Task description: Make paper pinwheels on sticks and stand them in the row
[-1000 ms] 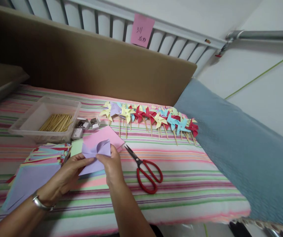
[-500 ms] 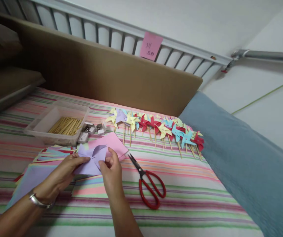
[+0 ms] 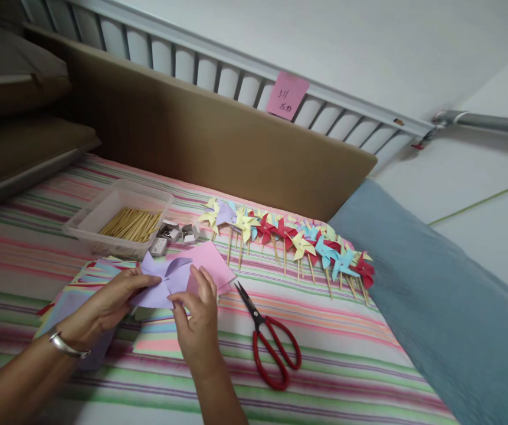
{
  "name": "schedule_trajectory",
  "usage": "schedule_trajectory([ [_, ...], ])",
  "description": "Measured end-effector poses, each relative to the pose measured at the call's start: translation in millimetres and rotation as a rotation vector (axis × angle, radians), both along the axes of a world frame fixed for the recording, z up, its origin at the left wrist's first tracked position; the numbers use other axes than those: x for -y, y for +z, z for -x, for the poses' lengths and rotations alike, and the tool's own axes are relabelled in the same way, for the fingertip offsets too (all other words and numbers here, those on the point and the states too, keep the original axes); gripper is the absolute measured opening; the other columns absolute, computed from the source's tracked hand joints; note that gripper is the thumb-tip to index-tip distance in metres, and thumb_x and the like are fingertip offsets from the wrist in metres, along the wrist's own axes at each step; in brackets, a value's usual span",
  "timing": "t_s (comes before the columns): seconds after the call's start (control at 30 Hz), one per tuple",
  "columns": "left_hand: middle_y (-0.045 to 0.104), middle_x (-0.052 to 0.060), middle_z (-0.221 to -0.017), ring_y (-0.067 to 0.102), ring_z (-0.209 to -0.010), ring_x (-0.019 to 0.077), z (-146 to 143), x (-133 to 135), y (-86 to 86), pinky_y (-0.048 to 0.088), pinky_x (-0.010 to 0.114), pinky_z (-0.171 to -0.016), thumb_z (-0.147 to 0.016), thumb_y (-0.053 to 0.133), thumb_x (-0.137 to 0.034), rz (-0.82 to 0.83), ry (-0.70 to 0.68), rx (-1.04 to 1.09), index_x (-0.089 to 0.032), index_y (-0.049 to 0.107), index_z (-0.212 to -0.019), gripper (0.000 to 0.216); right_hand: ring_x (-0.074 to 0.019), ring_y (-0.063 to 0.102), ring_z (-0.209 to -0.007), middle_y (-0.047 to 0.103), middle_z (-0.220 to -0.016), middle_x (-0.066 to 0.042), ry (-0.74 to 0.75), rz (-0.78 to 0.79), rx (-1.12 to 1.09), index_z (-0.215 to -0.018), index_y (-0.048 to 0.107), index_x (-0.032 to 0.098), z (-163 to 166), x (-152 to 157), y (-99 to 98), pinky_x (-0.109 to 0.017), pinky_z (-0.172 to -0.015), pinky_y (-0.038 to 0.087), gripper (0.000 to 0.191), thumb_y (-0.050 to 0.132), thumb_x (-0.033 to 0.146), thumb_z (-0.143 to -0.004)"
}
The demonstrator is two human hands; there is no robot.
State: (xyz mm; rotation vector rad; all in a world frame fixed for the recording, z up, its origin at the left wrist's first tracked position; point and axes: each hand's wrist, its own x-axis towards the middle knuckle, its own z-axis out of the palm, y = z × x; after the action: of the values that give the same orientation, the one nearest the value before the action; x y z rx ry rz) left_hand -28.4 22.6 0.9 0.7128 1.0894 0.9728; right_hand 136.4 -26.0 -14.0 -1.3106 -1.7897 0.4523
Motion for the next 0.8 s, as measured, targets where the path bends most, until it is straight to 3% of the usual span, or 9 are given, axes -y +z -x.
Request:
schedule_trajectory([
  [0.3, 0.059, -0.004, -0.046, 0.049, -0.043, 0.0106, -18, 9, -6.4, 0.033, 0.022, -0.045, -0.050, 0.075, -0.022, 0.043, -0.005, -0.084, -0.017, 0.063, -0.052, 0.014, -0.0235, 0.018, -0.138, 0.029, -0.148, -0.006, -0.058, 0.216, -0.113, -0.077, 0.066, 0.021, 1, -2, 2.2, -0.044, -0.109, 0.022, 0.010, 0.057, 0.021, -0.081],
  [0.8, 0.062, -0.002, -0.049, 0.051, -0.043, 0.0110, -22, 9, -15.9, 0.036, 0.021, -0.045, -0.051, 0.074, -0.022, 0.038, -0.112, -0.043, -0.014, 0.066, -0.056, 0.012, -0.0266, 0.024, -0.136, 0.040, -0.140, -0.016, -0.157, 0.226, 0.036, -0.071, 0.063, 0.017, 4, -3, 2.8, -0.047, -0.107, 0.023, 0.010, 0.058, 0.021, -0.079],
])
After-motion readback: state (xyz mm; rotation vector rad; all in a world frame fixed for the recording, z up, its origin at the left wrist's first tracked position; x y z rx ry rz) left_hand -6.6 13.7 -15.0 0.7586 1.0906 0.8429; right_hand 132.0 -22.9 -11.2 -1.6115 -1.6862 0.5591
